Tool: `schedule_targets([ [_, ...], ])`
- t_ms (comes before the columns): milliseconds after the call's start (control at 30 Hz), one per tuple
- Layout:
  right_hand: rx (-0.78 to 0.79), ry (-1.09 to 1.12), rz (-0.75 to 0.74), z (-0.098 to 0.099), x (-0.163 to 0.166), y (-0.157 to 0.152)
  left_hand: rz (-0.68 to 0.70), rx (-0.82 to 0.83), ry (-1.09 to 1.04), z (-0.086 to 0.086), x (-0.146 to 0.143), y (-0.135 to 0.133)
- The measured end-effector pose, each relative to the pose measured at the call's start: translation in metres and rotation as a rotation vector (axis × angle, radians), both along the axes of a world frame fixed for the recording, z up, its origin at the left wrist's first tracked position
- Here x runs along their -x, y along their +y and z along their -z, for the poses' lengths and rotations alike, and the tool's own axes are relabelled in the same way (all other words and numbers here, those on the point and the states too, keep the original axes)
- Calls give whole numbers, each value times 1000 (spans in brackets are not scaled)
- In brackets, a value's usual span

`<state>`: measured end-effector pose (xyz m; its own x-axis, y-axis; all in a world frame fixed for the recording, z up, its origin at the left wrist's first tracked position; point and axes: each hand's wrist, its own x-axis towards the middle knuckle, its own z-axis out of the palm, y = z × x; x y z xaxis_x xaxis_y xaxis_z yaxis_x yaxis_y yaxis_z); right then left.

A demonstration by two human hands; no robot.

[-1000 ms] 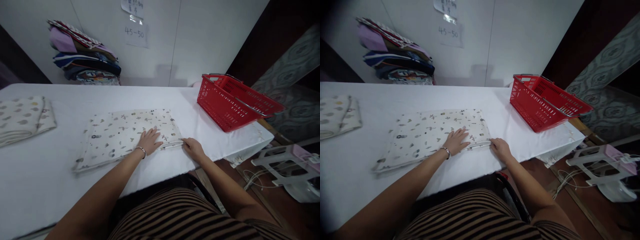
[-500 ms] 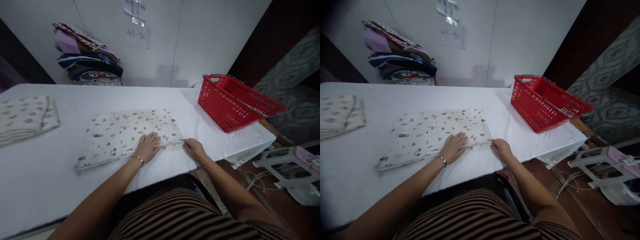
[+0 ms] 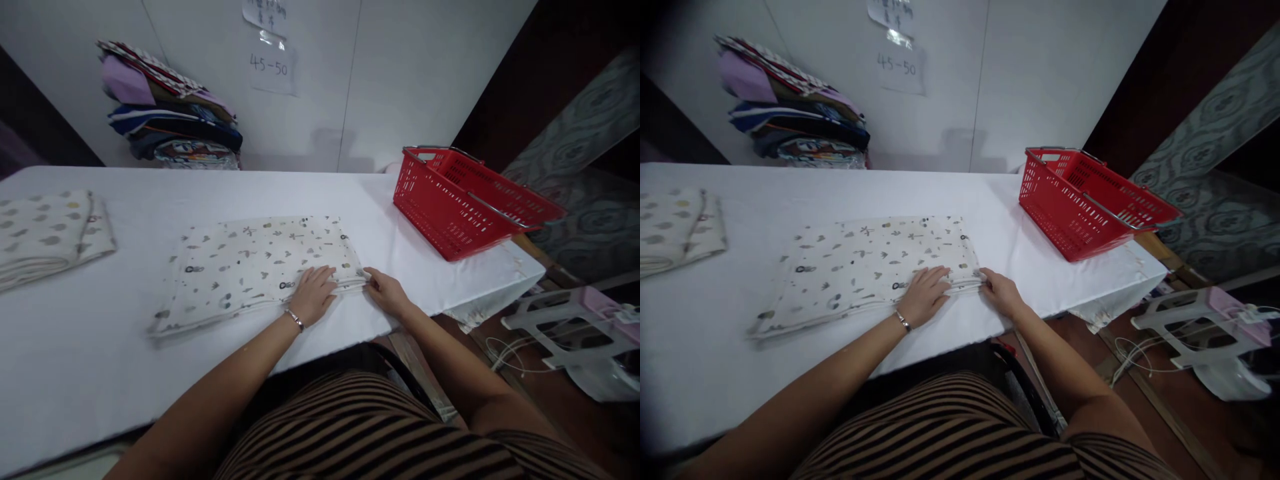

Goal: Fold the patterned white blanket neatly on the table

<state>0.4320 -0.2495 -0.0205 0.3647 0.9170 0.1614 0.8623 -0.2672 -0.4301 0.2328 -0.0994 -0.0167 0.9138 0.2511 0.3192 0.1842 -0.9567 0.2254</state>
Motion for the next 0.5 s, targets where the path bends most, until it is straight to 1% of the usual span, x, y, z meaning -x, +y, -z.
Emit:
schedule_targets([
  [100,-12,14,-18,0,0,0,59,-11,-22,0,-14,-6],
  [200,-19,26,-35,0,-1,1,57,-14,-21,1,-24,-6],
  [333,-14,35,-55,0,-3,1,27,-20,-42,1,-27,-3],
  [500,-13,30,-55,0,-3,2,54,-8,-83,6,-29,-1],
])
